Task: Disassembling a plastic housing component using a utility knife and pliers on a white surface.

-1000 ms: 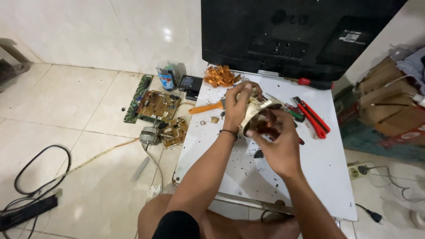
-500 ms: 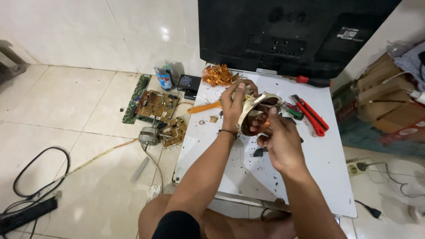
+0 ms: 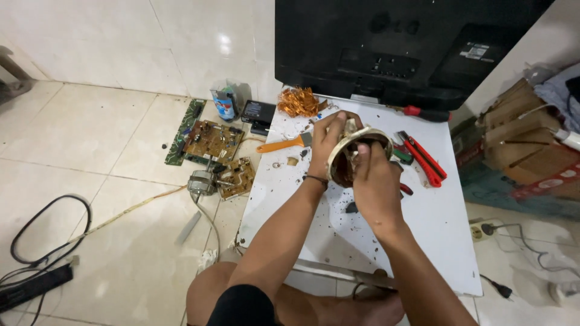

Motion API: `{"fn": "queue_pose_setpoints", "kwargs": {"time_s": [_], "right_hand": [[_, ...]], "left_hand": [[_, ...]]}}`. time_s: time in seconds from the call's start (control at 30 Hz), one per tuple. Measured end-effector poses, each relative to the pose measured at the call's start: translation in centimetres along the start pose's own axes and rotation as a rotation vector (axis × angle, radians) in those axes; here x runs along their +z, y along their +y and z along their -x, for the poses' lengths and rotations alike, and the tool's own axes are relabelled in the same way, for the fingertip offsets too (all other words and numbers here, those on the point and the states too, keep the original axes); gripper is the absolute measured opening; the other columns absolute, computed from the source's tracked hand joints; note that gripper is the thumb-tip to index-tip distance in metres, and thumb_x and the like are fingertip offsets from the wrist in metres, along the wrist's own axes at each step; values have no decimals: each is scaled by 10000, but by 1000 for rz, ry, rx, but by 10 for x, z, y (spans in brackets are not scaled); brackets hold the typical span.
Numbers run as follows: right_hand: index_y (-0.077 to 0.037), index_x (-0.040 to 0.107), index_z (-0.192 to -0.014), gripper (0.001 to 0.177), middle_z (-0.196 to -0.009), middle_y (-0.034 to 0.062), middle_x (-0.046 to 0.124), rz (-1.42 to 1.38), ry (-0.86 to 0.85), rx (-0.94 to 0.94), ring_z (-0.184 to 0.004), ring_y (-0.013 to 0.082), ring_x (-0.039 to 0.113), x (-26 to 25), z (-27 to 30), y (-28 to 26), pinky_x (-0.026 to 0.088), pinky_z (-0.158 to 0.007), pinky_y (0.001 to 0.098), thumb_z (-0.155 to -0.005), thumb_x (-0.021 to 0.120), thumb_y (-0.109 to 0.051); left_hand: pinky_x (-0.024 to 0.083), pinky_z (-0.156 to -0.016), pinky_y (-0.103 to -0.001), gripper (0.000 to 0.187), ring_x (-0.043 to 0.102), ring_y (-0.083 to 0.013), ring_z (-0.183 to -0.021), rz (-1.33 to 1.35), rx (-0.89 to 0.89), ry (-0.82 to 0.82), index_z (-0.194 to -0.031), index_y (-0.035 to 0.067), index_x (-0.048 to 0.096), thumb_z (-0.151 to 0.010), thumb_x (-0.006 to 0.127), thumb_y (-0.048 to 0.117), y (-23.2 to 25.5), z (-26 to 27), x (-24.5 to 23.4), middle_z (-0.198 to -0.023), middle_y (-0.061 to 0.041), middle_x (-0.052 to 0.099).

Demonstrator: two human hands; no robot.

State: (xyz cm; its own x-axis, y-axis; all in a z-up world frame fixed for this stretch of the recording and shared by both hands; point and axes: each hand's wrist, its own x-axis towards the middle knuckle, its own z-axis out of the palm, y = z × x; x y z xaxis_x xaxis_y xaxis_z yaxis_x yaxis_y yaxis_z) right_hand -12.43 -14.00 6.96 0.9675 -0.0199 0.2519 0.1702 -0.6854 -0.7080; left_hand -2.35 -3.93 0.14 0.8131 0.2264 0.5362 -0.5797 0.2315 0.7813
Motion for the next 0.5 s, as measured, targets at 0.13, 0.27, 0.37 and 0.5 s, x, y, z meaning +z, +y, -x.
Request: {"fn": "queue_pose_setpoints", "kwargs": {"time_s": [0.13, 0.27, 0.37, 0.5], "right_hand": [[20, 620, -1118, 415, -738, 231, 673, 195, 14, -208, -727, 438, 716, 9, -11, 17, 562, -539, 452, -1156, 365, -306], [44, 628, -1081, 419, -670, 223, 658, 315, 1, -332, -647, 390, 713, 9, -18, 34, 542, -452, 399, -1159, 396, -296], [23, 616, -1124, 378, -641, 229, 663, 414, -22, -411, -556, 435, 682, 11, -25, 43, 545, -387, 419, -1151, 387, -277], [41, 613, -1119, 387, -638, 237, 669, 437, -40, -460, -539, 416, 684, 13, -30, 51, 548, -377, 426, -1146, 412, -288]], "left_hand": [[475, -939, -444, 393, 630, -305, -952, -13, -139, 40, -914, 13, 737, -1040, 534, 325, -1, 1, -7, -904, -248, 692], [410, -1102, -546, 381, 575, -449, -1225, -48, -309, 86, -1093, -27, 728, -995, 652, 334, -18, 6, -6, -1156, -295, 641], [457, -1107, -469, 408, 575, -454, -1263, -384, -56, -116, -1203, 82, 707, -949, 687, 401, -54, 3, -19, -1230, -256, 595], [476, -1087, -458, 421, 581, -454, -1243, -562, 206, -127, -1198, 61, 686, -890, 761, 339, -82, 1, -24, -1188, -253, 585]]}}
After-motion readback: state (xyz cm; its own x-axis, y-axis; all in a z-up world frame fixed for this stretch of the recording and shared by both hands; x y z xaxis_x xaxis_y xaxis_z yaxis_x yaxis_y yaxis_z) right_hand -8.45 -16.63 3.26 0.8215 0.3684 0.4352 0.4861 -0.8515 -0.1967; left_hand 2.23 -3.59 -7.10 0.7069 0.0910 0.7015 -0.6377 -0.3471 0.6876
